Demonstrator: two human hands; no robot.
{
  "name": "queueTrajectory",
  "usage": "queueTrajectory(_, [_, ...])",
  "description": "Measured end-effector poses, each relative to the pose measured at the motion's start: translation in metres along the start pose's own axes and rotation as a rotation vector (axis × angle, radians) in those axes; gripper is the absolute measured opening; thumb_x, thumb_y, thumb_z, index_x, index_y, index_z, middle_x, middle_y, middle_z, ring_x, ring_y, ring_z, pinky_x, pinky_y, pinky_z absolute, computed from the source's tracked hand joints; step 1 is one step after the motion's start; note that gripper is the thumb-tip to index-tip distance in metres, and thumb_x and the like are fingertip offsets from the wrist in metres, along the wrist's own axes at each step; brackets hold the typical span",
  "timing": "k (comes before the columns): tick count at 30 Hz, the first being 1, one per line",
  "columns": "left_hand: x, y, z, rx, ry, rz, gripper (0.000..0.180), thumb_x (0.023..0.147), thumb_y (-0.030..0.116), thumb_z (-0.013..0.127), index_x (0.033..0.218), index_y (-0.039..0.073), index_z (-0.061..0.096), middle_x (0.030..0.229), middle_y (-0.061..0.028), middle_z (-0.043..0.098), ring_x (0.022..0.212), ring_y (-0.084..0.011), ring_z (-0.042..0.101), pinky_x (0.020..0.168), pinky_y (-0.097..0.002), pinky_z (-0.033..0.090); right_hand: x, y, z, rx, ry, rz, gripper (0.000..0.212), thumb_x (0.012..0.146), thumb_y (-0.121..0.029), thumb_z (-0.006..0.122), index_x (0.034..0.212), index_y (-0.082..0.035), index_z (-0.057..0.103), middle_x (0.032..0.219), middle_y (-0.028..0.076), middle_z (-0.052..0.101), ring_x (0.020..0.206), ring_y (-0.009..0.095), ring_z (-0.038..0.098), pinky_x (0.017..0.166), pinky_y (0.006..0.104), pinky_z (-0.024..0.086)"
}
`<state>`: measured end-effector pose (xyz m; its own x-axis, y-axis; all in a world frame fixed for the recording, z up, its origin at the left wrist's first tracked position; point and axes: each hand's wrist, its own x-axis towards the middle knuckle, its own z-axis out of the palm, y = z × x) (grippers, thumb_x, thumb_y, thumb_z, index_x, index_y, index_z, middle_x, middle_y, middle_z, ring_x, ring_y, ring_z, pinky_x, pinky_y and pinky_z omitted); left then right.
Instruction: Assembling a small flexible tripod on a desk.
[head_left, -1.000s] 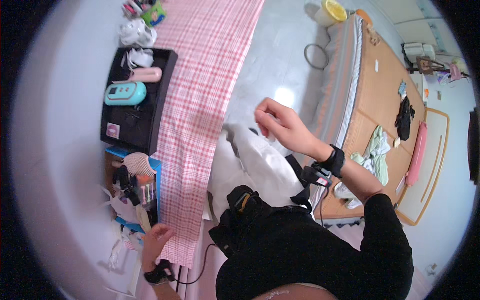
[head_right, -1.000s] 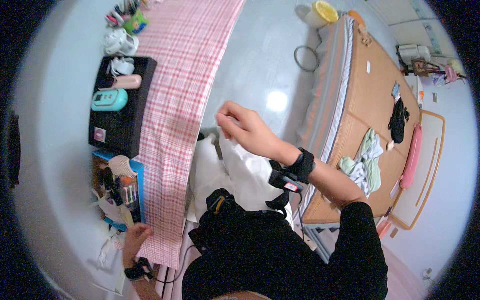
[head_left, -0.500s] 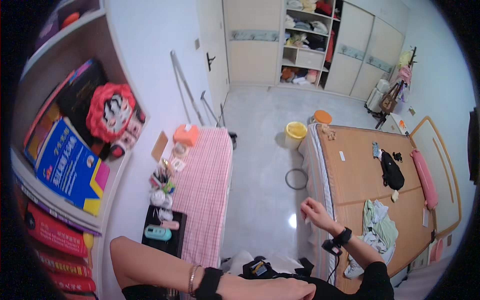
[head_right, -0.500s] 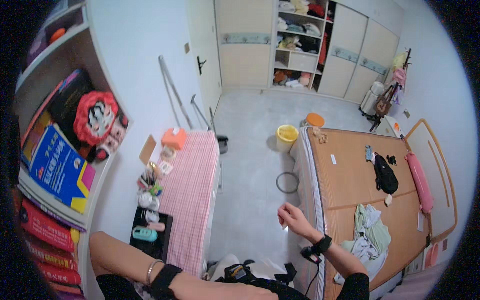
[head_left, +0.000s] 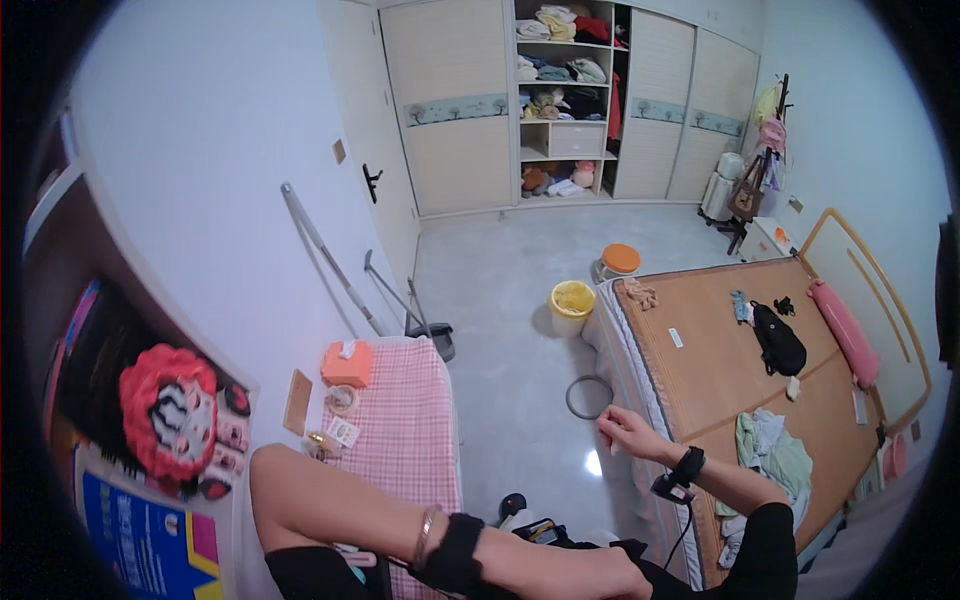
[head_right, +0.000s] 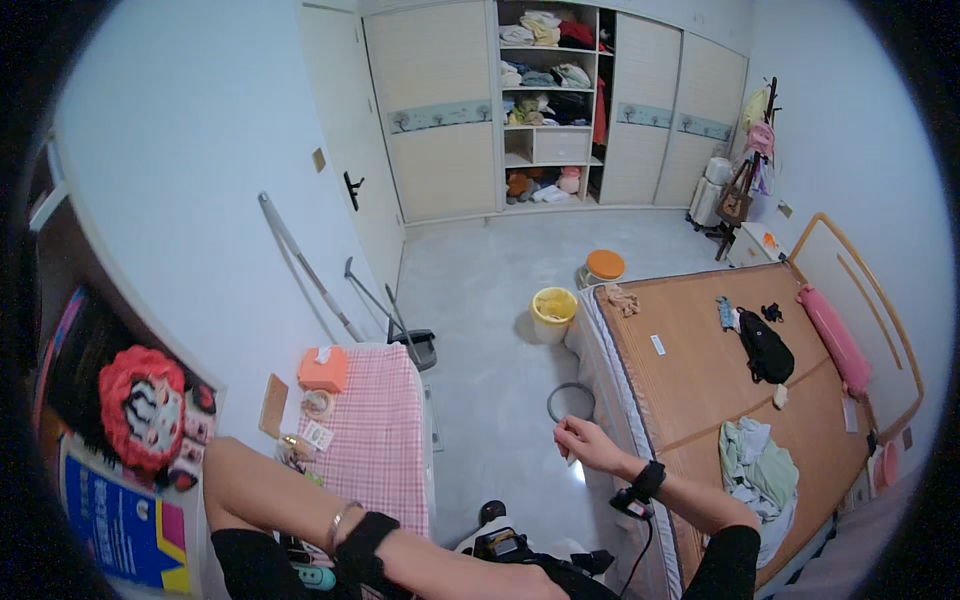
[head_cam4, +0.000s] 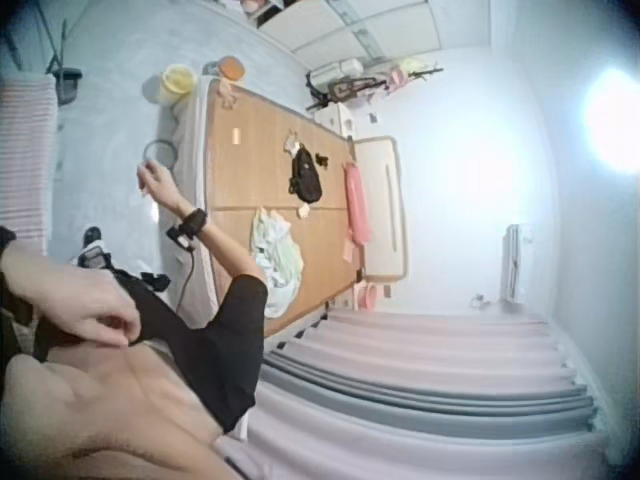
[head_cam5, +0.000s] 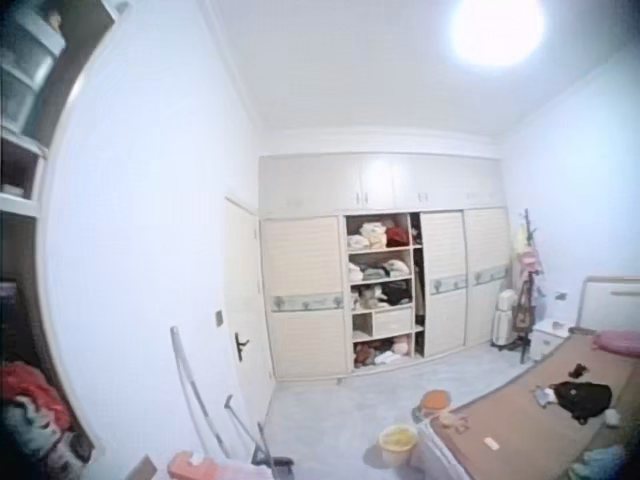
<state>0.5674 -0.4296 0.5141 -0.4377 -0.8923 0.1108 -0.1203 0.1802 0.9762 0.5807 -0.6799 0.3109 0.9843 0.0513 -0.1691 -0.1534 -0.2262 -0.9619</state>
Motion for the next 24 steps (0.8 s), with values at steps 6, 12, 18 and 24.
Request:
queueTrajectory(6, [-0.067, 0.006, -0.086, -0.065, -0.234, 0.258, 0.021, 0.087, 0.017, 0.059, 0.09, -0.004, 0.057, 0.081, -0.0201, 0.057, 0.075, -0.0349, 0.058, 0.063, -0.038, 0.046, 0.046, -0.033, -0.049, -0.154, -0.088, 0.07, 0.026, 0.099, -0.025, 0.046, 0.087, -0.002, 0.05, 0.072, 0.002, 0.056, 0.067, 0.009, 0.053, 0.062, 0.0258, 0.044])
queueTrajectory(12, [-0.071, -0.027, -0.165, -0.123, -0.1, 0.095, 0.015, 0.089, 0.014, 0.058, 0.092, -0.001, 0.057, 0.082, -0.0129, 0.057, 0.076, -0.0296, 0.058, 0.068, -0.0352, 0.047, 0.097, -0.001, -0.078, 0.025, 0.067, 0.168, 0.024, 0.098, -0.024, 0.047, 0.087, -0.003, 0.051, 0.072, 0.002, 0.056, 0.067, 0.009, 0.054, 0.062, 0.0243, 0.043])
queueTrajectory(18, [-0.049, -0.043, -0.269, -0.024, -0.097, -0.036, 0.037, 0.091, 0.025, 0.058, 0.116, -0.001, 0.051, 0.11, -0.0184, 0.055, 0.104, -0.0292, 0.055, 0.088, -0.0356, 0.046, 0.19, 0.079, -0.148, 0.218, 0.191, 0.161, 0.022, 0.096, -0.022, 0.048, 0.085, -0.004, 0.054, 0.071, 0.001, 0.056, 0.067, 0.01, 0.055, 0.063, 0.0239, 0.044])
queueTrajectory(24, [-0.07, -0.065, -0.405, -0.106, 0.153, -0.355, 0.046, 0.092, 0.025, 0.054, 0.128, -0.002, 0.047, 0.127, -0.0164, 0.054, 0.118, -0.026, 0.053, 0.101, -0.0365, 0.039, 0.309, 0.186, -0.288, -0.177, 0.516, 0.215, 0.031, 0.093, -0.026, 0.047, 0.081, -0.001, 0.062, 0.075, 0.008, 0.063, 0.072, 0.016, 0.061, 0.066, 0.0301, 0.048])
